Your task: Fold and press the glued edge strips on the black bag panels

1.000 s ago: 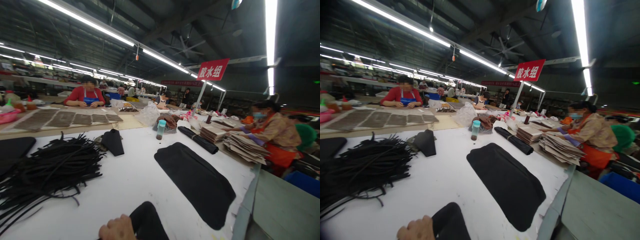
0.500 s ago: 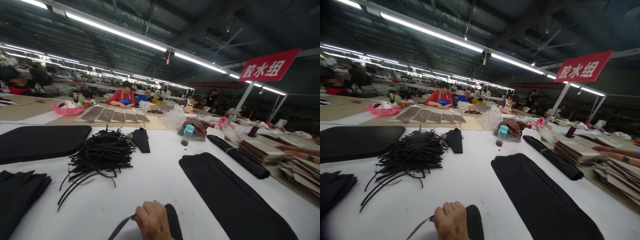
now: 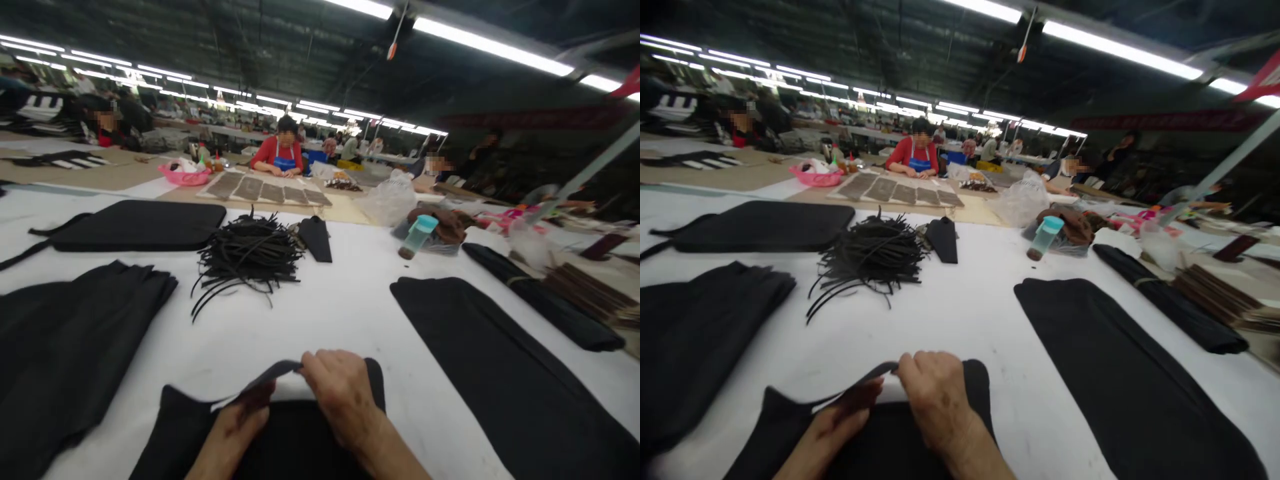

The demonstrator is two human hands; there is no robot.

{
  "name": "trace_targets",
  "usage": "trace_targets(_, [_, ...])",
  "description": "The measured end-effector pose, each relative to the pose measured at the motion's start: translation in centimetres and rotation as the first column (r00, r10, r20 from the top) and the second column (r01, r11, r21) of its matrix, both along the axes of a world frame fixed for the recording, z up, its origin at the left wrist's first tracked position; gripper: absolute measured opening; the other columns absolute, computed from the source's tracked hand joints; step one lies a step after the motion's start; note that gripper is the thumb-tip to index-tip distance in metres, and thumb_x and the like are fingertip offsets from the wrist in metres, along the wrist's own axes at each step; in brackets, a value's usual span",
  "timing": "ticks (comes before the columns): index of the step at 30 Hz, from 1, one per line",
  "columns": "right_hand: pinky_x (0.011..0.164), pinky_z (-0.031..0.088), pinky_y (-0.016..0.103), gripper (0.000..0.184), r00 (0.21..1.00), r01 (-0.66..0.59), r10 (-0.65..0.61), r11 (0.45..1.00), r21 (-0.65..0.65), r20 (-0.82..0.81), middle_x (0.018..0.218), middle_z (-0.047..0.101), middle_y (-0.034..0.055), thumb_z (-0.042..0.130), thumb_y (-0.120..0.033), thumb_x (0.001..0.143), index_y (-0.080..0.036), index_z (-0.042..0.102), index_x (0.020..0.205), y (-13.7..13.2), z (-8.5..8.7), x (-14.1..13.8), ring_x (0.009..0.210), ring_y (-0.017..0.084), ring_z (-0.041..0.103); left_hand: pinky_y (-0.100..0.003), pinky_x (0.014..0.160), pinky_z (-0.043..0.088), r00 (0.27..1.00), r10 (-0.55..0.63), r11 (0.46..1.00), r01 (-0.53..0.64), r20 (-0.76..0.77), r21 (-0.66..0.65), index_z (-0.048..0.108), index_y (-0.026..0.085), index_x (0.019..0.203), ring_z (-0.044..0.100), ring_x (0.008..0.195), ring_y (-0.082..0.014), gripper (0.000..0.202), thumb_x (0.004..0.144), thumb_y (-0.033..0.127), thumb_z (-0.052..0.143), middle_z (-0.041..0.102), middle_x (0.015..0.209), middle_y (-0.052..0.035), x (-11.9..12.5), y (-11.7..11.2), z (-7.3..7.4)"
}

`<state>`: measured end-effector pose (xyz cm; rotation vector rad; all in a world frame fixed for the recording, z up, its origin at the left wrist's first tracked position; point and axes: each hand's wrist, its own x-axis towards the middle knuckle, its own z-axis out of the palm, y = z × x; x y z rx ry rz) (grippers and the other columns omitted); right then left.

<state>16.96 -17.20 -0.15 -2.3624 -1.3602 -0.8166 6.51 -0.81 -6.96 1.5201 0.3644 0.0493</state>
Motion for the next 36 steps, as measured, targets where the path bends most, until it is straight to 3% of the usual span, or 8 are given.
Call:
trace_targets(4, [0.054, 0.029, 0.026, 0.022, 0.986, 0.024, -0.017, 0.999, 0.040, -0.165, 0.059, 0.055, -0.0010, 0.046, -0.025, 0.091, -0.018, 0.057, 0.073, -0.2, -0.5, 1.2, 0.054, 0.012, 0.049, -0.043, 0.110, 0.026, 0.994, 0.087, 0.946, -0.102, -0.064, -0.308, 0.057, 0.021, 0.115, 0.046, 0.120, -0.0263, 0.051, 0.068, 0.035, 0.069, 0.058, 0.123, -0.0069, 0.3, -0.1, -0.4])
trace_targets(9, [0.056, 0.032, 0.024, 0.020, 0.990, 0.003, 0.006, 0.998, 0.065, -0.142, 0.058, 0.057, 0.0000, 0.048, -0.024, 0.090, -0.016, 0.061, 0.077, -0.1, -0.5, 1.7, 0.054, 0.011, 0.052, -0.042, 0.109, 0.027, 0.990, 0.130, 0.915, -0.140, -0.052, -0.378, 0.058, 0.021, 0.113, 0.049, 0.118, -0.0249, 0.046, 0.068, 0.027, 0.067, 0.060, 0.120, -0.0060, 0.6, 0.1, -1.0])
trace_targets(14, [0.057, 0.033, 0.023, 0.020, 0.975, 0.014, 0.002, 0.997, 0.070, -0.221, 0.061, 0.059, -0.0001, 0.048, -0.027, 0.090, -0.017, 0.061, 0.079, 0.1, -0.3, 1.4, 0.055, 0.011, 0.053, -0.042, 0.111, 0.021, 0.991, -0.106, 0.994, 0.104, -0.084, -0.030, 0.061, 0.022, 0.110, 0.037, 0.127, -0.0248, 0.034, 0.078, 0.025, 0.053, 0.051, 0.131, -0.0042, 0.1, 0.2, 0.6])
trace_targets(17, [0.057, 0.034, 0.023, 0.024, 0.943, -0.004, -0.003, 1.000, -0.018, -0.332, 0.064, 0.060, -0.0004, 0.046, -0.031, 0.091, -0.019, 0.061, 0.077, 0.4, -0.8, 1.6, 0.058, 0.010, 0.054, -0.038, 0.111, 0.023, 0.946, -0.322, 0.903, 0.322, -0.049, 0.284, 0.059, 0.027, 0.114, 0.034, 0.129, -0.0210, 0.034, 0.084, 0.023, 0.043, 0.042, 0.138, 0.0001, -0.4, -0.5, 1.7])
trace_targets(20, [0.059, 0.034, 0.022, 0.027, 0.930, 0.030, -0.055, 0.997, -0.076, -0.364, 0.067, 0.062, -0.0002, 0.043, -0.033, 0.092, -0.020, 0.061, 0.077, 0.5, -1.5, 2.0, 0.062, 0.011, 0.057, -0.036, 0.108, 0.029, 0.867, -0.498, 0.789, 0.465, -0.024, 0.400, 0.054, 0.027, 0.120, 0.038, 0.127, -0.0185, 0.039, 0.085, 0.019, 0.038, 0.040, 0.140, -0.0004, -0.4, -1.2, 2.1])
trace_targets(28, [0.057, 0.032, 0.023, 0.028, 0.916, 0.066, -0.137, 0.978, -0.196, -0.377, 0.067, 0.062, -0.0011, 0.048, -0.036, 0.089, -0.020, 0.059, 0.070, 1.3, -1.9, 2.4, 0.062, 0.011, 0.056, -0.036, 0.102, 0.036, 0.856, -0.518, 0.697, 0.418, 0.006, 0.583, 0.051, 0.020, 0.118, 0.047, 0.115, -0.0204, 0.044, 0.076, 0.009, 0.046, 0.055, 0.123, -0.0061, 3.8, -4.0, 1.8])
trace_targets(31, [0.059, 0.034, 0.023, 0.030, 0.805, 0.096, -0.236, 0.957, -0.272, -0.545, 0.068, 0.063, -0.0010, 0.045, -0.038, 0.090, -0.020, 0.059, 0.070, 0.6, -1.3, 3.7, 0.063, 0.012, 0.055, -0.037, 0.090, 0.044, 0.874, -0.478, 0.602, 0.401, -0.091, 0.690, 0.060, 0.018, 0.102, 0.055, 0.100, -0.0229, 0.028, 0.078, 0.012, 0.046, 0.063, 0.102, -0.0075, 5.4, -5.6, 1.1])
trace_targets(36, [0.065, 0.040, 0.021, 0.015, 0.407, -0.108, -0.116, 0.979, -0.174, -0.906, 0.079, 0.064, -0.0036, 0.049, -0.029, 0.086, -0.021, 0.062, 0.084, -4.2, -1.2, 7.1, 0.073, 0.011, 0.057, -0.035, 0.079, 0.046, 0.847, -0.487, 0.431, 0.445, -0.213, 0.785, 0.063, 0.017, 0.085, 0.058, 0.087, -0.0227, 0.022, 0.083, 0.014, 0.041, 0.064, 0.087, -0.0075, 6.1, -6.4, 1.1])
